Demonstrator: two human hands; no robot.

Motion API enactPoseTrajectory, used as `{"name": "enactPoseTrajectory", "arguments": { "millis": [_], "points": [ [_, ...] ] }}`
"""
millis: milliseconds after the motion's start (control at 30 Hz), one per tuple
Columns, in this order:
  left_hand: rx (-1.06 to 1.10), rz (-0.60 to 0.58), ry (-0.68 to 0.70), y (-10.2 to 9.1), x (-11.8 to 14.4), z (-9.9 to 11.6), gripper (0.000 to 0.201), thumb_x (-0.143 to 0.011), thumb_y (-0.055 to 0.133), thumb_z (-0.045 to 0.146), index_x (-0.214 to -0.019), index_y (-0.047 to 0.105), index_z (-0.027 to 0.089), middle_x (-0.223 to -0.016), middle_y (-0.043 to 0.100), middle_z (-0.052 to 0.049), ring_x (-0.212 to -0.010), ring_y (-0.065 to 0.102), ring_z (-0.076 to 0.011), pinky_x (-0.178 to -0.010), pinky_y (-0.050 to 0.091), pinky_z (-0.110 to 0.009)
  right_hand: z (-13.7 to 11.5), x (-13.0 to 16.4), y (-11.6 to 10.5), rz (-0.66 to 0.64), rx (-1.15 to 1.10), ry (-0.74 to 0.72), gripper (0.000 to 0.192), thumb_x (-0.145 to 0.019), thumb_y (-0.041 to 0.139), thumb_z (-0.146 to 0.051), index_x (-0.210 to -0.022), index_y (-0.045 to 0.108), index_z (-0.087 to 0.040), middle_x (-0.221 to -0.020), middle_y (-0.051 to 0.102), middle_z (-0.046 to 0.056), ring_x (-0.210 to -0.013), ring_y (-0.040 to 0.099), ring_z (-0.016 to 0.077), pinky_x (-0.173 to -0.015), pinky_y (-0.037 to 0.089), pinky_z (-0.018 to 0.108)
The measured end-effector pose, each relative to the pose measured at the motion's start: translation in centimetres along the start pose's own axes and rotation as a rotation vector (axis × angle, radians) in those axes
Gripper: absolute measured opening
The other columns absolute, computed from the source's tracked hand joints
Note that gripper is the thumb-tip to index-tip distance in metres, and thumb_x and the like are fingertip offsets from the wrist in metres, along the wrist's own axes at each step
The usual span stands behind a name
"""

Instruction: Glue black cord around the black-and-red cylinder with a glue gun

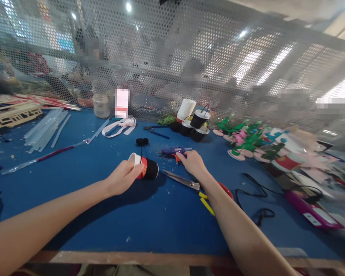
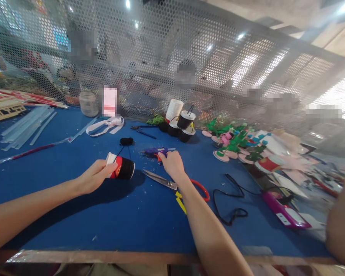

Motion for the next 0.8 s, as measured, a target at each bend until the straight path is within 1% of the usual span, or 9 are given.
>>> {"name": "enactPoseTrajectory", "arguments": {
  "millis": [100, 167, 200, 267, 333, 433, 500, 600, 800],
  "points": [
    [-0.148, -0.025, 0.12, 0.0, 0.2, 0.4, 0.035, -0.078, 0.028, 0.031, -0.046, 0.03, 0.017, -0.047, 0.027, 0.004, -0.044, 0.025, -0.0078, -0.045, 0.02, -0.023, -1.7, 0.9, -0.3, 0.06, 0.051, -0.092, 0.024, -0.064, 0.056, -0.03, -0.044, 0.048, -0.017, -0.069, 0.055, 0.009, -0.082, 0.05, 0.0226, -0.068, 0.038, 0.033],
    [-0.197, -0.059, 0.187, 0.1, 0.3, 0.8, 0.033, -0.079, 0.027, 0.027, -0.049, 0.035, 0.016, -0.049, 0.032, 0.003, -0.046, 0.029, -0.0083, -0.048, 0.023, -0.022, -3.5, 1.9, 0.0, 0.001, 0.039, -0.169, 0.022, -0.067, 0.053, -0.032, -0.051, 0.054, -0.017, -0.075, 0.057, 0.007, -0.084, 0.05, 0.0206, -0.072, 0.037, 0.032],
    [-0.213, -0.075, 0.214, 0.1, 0.3, 0.9, 0.032, -0.079, 0.027, 0.025, -0.05, 0.038, 0.016, -0.05, 0.034, 0.003, -0.048, 0.031, -0.0086, -0.049, 0.024, -0.022, -4.5, 2.4, 0.4, -0.07, 0.017, -0.212, 0.024, -0.07, 0.051, -0.035, -0.053, 0.056, -0.018, -0.073, 0.059, 0.005, -0.08, 0.052, 0.0185, -0.072, 0.038, 0.03],
    [-0.237, -0.091, 0.25, 0.1, 0.4, 1.1, 0.031, -0.079, 0.028, 0.023, -0.053, 0.043, 0.016, -0.052, 0.038, 0.002, -0.05, 0.035, -0.0091, -0.051, 0.026, -0.021, -6.4, 3.3, 1.5, -0.344, -0.103, -0.272, 0.035, -0.075, 0.042, -0.041, -0.053, 0.057, -0.018, -0.066, 0.06, 0.003, -0.074, 0.054, 0.0168, -0.068, 0.04, 0.028],
    [-0.272, -0.1, 0.272, 0.1, 0.4, 1.1, 0.032, -0.079, 0.027, 0.023, -0.056, 0.047, 0.015, -0.055, 0.042, 0.001, -0.053, 0.037, -0.0099, -0.054, 0.028, -0.021, -7.7, 4.0, 2.6, -0.582, -0.253, -0.244, 0.042, -0.077, 0.035, -0.044, -0.056, 0.058, -0.017, -0.064, 0.06, 0.002, -0.07, 0.055, 0.0153, -0.067, 0.041, 0.028],
    [-0.333, -0.152, 0.282, 0.3, 0.5, 1.1, 0.033, -0.08, 0.026, 0.025, -0.059, 0.05, 0.015, -0.057, 0.045, 0.0, -0.054, 0.038, -0.0107, -0.055, 0.029, -0.022, -8.6, 4.2, 3.8, -0.751, -0.52, -0.118, 0.036, -0.077, 0.037, -0.044, -0.069, 0.061, -0.017, -0.067, 0.062, 0.001, -0.07, 0.056, 0.0128, -0.069, 0.042, 0.027],
    [-0.337, -0.199, 0.28, 0.4, 0.5, 1.2, 0.033, -0.08, 0.027, 0.027, -0.059, 0.051, 0.015, -0.057, 0.046, 0.0, -0.053, 0.039, -0.0105, -0.055, 0.029, -0.022, -8.5, 4.1, 4.1, -0.724, -0.675, -0.033, 0.023, -0.071, 0.05, -0.037, -0.075, 0.061, -0.017, -0.071, 0.062, 0.0, -0.071, 0.056, 0.0113, -0.072, 0.041, 0.025],
    [-0.208, -0.223, 0.221, 0.4, 0.4, 1.2, 0.032, -0.079, 0.03, 0.028, -0.058, 0.05, 0.014, -0.057, 0.046, 0.0, -0.053, 0.039, -0.0099, -0.054, 0.029, -0.022, -8.2, 3.8, 3.9, -0.613, -0.804, 0.046, 0.016, -0.061, 0.062, -0.027, -0.071, 0.059, -0.015, -0.075, 0.062, 0.0, -0.072, 0.055, 0.0096, -0.073, 0.04, 0.024],
    [0.284, -0.177, -0.204, 0.2, -0.4, -0.1, 0.034, -0.073, 0.039, 0.041, -0.055, 0.045, 0.013, -0.047, 0.036, 0.005, -0.043, 0.029, -0.006, -0.043, 0.022, -0.019, -7.7, 3.7, 2.6, -0.419, -0.883, -0.002, 0.015, -0.064, 0.058, -0.03, -0.063, 0.052, -0.016, -0.067, 0.059, -0.001, -0.066, 0.052, 0.0085, -0.066, 0.039, 0.024]
  ]
}}
Point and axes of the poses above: each hand's wrist, its own x-axis away from the middle knuckle, its own y-axis out of the palm, z = x × y, the point moved 2 cm from there along -x, towards the middle knuckle
